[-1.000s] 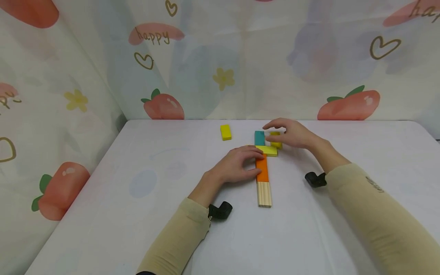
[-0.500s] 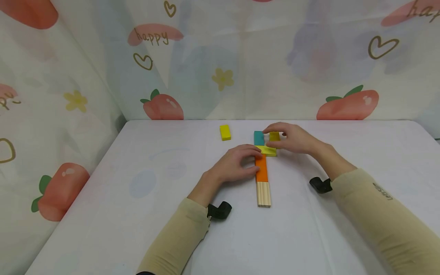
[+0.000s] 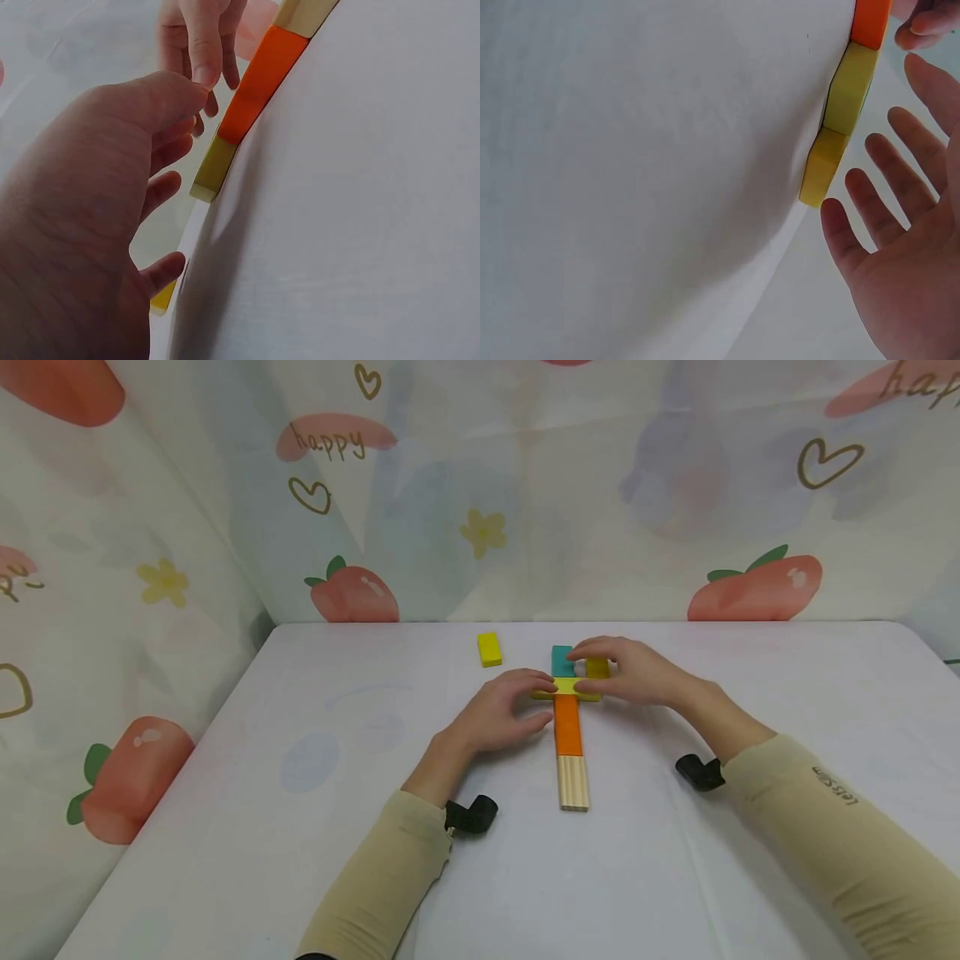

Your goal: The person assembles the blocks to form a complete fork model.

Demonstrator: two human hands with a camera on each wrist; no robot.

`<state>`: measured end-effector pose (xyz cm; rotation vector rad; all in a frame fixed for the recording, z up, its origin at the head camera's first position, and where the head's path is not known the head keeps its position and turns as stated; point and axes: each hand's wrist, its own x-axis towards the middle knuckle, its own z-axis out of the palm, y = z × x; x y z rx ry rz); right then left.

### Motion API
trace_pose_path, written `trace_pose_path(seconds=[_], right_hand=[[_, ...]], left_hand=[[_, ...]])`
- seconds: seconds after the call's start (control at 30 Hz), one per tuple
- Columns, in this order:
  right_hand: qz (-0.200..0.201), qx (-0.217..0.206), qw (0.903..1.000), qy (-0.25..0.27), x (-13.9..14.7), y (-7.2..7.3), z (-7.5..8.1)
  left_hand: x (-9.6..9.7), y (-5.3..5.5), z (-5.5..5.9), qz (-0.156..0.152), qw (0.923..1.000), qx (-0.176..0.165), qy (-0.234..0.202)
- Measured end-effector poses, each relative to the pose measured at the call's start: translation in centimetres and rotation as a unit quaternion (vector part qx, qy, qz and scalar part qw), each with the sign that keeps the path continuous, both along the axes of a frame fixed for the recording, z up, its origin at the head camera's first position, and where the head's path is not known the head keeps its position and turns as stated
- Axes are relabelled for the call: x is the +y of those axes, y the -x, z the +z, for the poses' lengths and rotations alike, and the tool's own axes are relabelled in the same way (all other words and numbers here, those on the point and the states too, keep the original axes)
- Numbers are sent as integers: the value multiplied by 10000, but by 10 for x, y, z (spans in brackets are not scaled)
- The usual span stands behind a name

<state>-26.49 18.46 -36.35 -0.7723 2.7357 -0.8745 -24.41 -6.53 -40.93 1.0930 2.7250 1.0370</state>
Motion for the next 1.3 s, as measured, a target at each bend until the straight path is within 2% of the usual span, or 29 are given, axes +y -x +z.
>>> trace_pose_path(seconds=[0.37, 0.93, 1.3], right_hand=[[52, 4, 9998, -179, -2, -2, -4], [224, 331, 9982, -440, -8, -5, -4], [196, 414, 9968, -652, -11, -9, -3]], left_hand=[[-6, 1, 1, 89, 9997, 43, -217], [-18, 3, 6, 566, 9982, -61, -192], [-27, 9, 5, 791, 9965, 2, -286]])
